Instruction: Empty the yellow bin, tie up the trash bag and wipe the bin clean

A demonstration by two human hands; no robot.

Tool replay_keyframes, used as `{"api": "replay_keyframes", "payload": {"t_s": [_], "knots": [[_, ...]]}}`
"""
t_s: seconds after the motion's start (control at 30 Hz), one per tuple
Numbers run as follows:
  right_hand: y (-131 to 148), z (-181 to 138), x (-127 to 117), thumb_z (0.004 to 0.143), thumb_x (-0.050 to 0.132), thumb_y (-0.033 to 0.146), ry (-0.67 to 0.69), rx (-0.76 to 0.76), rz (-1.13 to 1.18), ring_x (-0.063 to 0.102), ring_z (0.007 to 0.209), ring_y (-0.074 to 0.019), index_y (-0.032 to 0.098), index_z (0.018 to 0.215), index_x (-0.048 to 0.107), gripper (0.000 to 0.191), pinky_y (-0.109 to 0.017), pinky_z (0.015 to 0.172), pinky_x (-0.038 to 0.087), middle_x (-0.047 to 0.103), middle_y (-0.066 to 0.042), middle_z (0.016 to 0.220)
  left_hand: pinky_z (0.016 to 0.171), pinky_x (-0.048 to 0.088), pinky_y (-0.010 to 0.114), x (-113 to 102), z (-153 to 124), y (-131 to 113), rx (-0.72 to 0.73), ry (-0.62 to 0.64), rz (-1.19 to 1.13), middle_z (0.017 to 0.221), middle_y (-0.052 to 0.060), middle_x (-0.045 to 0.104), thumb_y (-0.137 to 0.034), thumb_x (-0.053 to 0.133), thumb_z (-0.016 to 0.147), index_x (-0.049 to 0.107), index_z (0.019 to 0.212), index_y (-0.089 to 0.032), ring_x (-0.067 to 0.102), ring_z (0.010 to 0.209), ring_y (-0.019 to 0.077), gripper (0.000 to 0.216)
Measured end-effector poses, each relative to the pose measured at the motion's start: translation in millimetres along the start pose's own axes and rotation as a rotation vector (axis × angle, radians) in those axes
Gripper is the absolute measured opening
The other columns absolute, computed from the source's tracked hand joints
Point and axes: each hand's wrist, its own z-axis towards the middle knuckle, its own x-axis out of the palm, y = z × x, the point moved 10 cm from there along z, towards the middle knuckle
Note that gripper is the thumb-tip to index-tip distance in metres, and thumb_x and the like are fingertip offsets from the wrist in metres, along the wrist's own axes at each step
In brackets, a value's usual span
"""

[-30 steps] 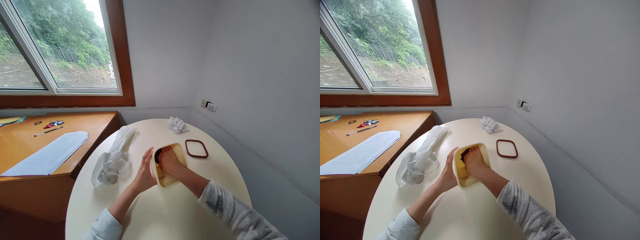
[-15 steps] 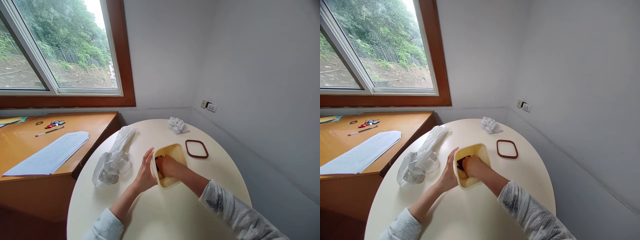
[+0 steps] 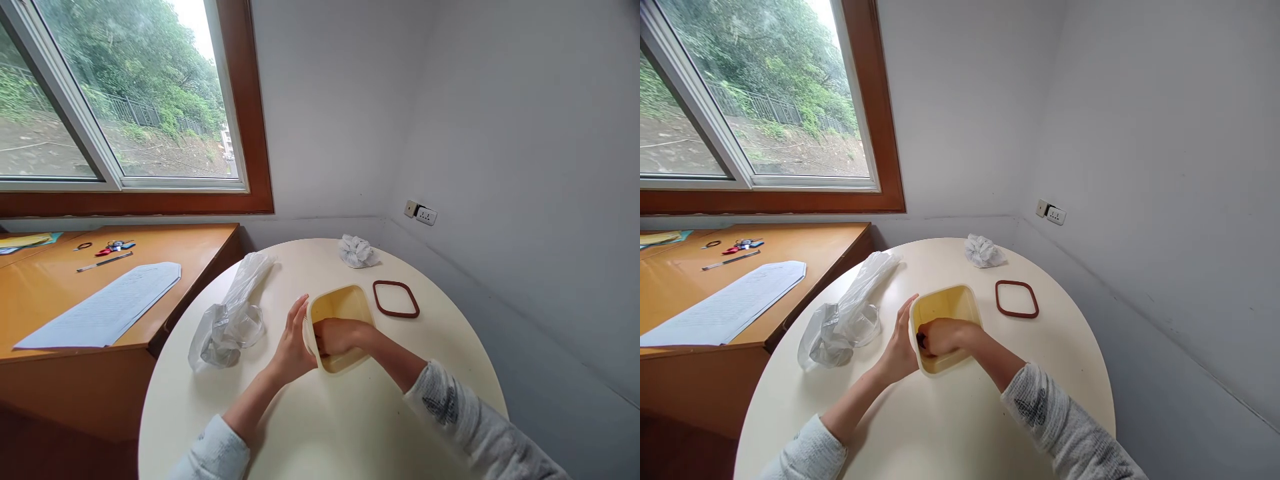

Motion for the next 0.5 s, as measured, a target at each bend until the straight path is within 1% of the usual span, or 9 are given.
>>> {"api": "replay_keyframes", "payload": {"t_s": [0.07,0.17,0.23,0.33,0.4,0.5], "knots": [[4,-4,-1,0.078,0.048,0.018,0.035,-0.052,-0.008,0.057,0.071,-0.016,0.017,0.09,0.062,0.019,-0.024,0.059,0.042,0.065,-0.005,0.085,0.105,0.035,0.054,-1,0,3,-0.023,-0.008,-0.016,0.145,0.01,0.015,-0.032,0.074,0.059,0.003,0.141,-0.031,0.023,0.132,0.039,0.108],[6,-16,-5,0.08,0.041,0.019,0.06,-0.079,-0.006,0.056,0.074,-0.0164,0.018,0.096,0.061,0.026,-0.023,0.058,0.041,0.065,-0.005,0.09,0.104,0.035,0.054,0,-1,5,-0.037,-0.005,-0.024,0.146,0.008,0.014,-0.034,0.074,0.059,0.003,0.141,-0.034,0.023,0.132,0.0388,0.108],[9,-27,-8,0.08,0.038,0.018,0.056,-0.108,0.008,0.055,0.075,-0.016,0.019,0.096,0.06,0.028,-0.023,0.057,0.04,0.064,-0.004,0.091,0.104,0.034,0.055,0,-1,5,-0.025,-0.007,-0.009,0.145,0.01,0.016,-0.031,0.074,0.06,0.003,0.141,-0.032,0.022,0.133,0.0377,0.107],[16,-45,-10,0.078,0.035,0.014,0.053,-0.172,0.04,0.052,0.073,-0.014,0.019,0.09,0.06,0.029,-0.021,0.056,0.038,0.063,-0.002,0.087,0.103,0.033,0.056,0,-1,3,0.011,-0.017,0.021,0.142,0.017,0.018,-0.027,0.074,0.06,0.004,0.141,-0.025,0.023,0.133,0.0362,0.107],[17,-54,-10,0.077,0.034,0.013,0.047,-0.175,0.057,0.051,0.072,-0.0131,0.019,0.088,0.06,0.03,-0.021,0.056,0.037,0.062,-0.001,0.085,0.102,0.033,0.056,0,-1,0,0.03,-0.024,0.03,0.141,0.019,0.019,-0.027,0.075,0.059,0.004,0.141,-0.023,0.023,0.133,0.0359,0.109],[15,-61,-11,0.078,0.034,0.014,0.02,-0.154,0.075,0.052,0.073,-0.0131,0.02,0.089,0.061,0.03,-0.021,0.057,0.037,0.063,-0.001,0.087,0.102,0.032,0.055,0,0,-2,0.033,-0.021,0.026,0.141,0.019,0.019,-0.028,0.076,0.059,0.004,0.141,-0.023,0.023,0.133,0.0351,0.108]]}}
